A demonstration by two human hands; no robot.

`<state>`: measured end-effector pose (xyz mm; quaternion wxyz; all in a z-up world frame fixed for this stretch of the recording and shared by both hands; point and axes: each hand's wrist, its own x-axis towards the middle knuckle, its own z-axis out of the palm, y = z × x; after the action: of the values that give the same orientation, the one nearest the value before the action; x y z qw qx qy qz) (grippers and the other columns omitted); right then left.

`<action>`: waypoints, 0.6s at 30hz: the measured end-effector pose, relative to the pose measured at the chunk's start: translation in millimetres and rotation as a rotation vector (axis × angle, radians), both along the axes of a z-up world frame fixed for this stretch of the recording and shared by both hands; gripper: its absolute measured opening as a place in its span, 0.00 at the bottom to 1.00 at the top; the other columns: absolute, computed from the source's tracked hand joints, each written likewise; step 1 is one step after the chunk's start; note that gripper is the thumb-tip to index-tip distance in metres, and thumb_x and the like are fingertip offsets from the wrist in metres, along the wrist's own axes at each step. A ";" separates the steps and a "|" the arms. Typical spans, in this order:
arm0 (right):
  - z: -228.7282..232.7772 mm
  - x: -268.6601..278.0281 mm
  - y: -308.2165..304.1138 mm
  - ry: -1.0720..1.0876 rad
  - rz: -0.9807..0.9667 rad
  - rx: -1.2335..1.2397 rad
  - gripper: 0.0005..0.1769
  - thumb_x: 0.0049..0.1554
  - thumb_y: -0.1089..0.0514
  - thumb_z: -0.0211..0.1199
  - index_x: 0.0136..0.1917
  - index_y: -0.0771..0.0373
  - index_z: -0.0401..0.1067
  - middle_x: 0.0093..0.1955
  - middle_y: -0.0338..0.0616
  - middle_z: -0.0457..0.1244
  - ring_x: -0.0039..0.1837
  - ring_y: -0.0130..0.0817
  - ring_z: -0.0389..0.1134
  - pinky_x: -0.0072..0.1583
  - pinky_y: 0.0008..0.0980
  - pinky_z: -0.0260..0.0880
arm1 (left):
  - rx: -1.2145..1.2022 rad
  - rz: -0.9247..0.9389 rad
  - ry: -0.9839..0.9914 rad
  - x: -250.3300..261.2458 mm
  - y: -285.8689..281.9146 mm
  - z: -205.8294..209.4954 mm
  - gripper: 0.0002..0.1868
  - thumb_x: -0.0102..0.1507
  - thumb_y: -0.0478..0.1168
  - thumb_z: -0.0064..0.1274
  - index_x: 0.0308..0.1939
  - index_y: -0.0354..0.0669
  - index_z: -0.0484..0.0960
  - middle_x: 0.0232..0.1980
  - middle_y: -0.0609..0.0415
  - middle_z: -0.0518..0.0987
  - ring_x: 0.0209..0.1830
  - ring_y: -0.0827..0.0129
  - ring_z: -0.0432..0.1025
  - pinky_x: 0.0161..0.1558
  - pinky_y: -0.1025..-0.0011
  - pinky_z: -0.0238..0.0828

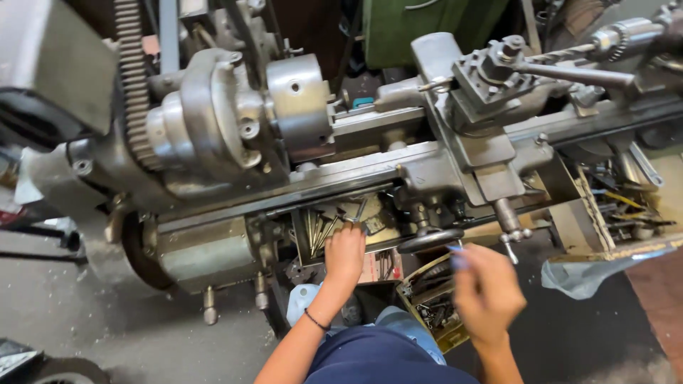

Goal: The person operates a metal lathe in a workshop, using both hands to turn the handwheels and levers on the machine's carriage. They adjust the tool post and move the carriage along the bed to position the cutting tool against the rotating metal workpiece.

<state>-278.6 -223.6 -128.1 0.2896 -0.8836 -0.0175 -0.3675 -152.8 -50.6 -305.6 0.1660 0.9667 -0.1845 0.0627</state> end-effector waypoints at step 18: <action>-36.6 13.5 -85.4 0.291 -0.234 0.385 0.25 0.67 0.48 0.40 0.39 0.62 0.71 0.30 0.40 0.63 0.32 0.32 0.61 0.41 0.33 0.59 | -0.504 -0.290 -0.269 -49.4 -86.2 102.2 0.16 0.69 0.43 0.43 0.56 0.39 0.74 0.57 0.47 0.72 0.54 0.54 0.66 0.58 0.56 0.60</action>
<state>-265.1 -309.0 -164.8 0.4073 -0.8518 0.1969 -0.2641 -202.2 -136.8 -203.4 0.3815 0.8418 -0.3193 0.2095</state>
